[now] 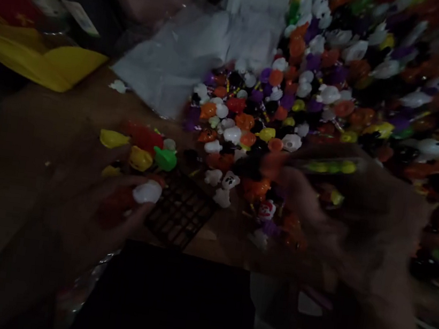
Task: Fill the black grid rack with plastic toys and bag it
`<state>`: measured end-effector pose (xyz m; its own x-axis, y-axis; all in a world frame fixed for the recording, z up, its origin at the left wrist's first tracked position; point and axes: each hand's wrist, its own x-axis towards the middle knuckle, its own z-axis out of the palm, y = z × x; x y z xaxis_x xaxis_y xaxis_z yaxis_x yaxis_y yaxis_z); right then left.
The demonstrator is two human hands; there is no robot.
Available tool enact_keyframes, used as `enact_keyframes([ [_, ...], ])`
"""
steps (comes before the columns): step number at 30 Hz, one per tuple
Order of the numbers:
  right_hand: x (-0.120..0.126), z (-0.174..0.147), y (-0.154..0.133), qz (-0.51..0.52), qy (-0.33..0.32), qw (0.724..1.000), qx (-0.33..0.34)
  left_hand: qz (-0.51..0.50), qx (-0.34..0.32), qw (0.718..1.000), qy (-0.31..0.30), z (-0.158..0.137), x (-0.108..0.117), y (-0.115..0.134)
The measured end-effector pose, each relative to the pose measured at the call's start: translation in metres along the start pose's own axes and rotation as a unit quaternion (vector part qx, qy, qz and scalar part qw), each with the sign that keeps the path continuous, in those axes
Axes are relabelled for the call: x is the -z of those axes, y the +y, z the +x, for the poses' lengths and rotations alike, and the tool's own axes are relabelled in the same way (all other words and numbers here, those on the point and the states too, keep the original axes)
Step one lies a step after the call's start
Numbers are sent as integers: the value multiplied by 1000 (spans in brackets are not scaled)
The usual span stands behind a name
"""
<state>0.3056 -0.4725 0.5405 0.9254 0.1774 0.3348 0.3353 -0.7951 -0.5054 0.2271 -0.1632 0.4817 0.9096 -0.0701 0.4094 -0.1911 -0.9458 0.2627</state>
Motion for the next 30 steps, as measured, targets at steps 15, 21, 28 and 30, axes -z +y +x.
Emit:
enact_keyframes([
  [15, -97, 32, -84, 114, -178, 942, 262, 7, -71, 997, 15, -13, 4, -7],
  [21, -125, 44, -89, 7, -189, 913, 361, 1, -62, 998, 26, -14, 2, -5],
  [28, -160, 58, -78, -40, -228, 890, 393, -1, -49, 998, 25, -6, -1, -4],
  [30, -162, 57, -74, -36, -220, 894, 388, -19, -42, 999, 23, -5, 1, -4],
])
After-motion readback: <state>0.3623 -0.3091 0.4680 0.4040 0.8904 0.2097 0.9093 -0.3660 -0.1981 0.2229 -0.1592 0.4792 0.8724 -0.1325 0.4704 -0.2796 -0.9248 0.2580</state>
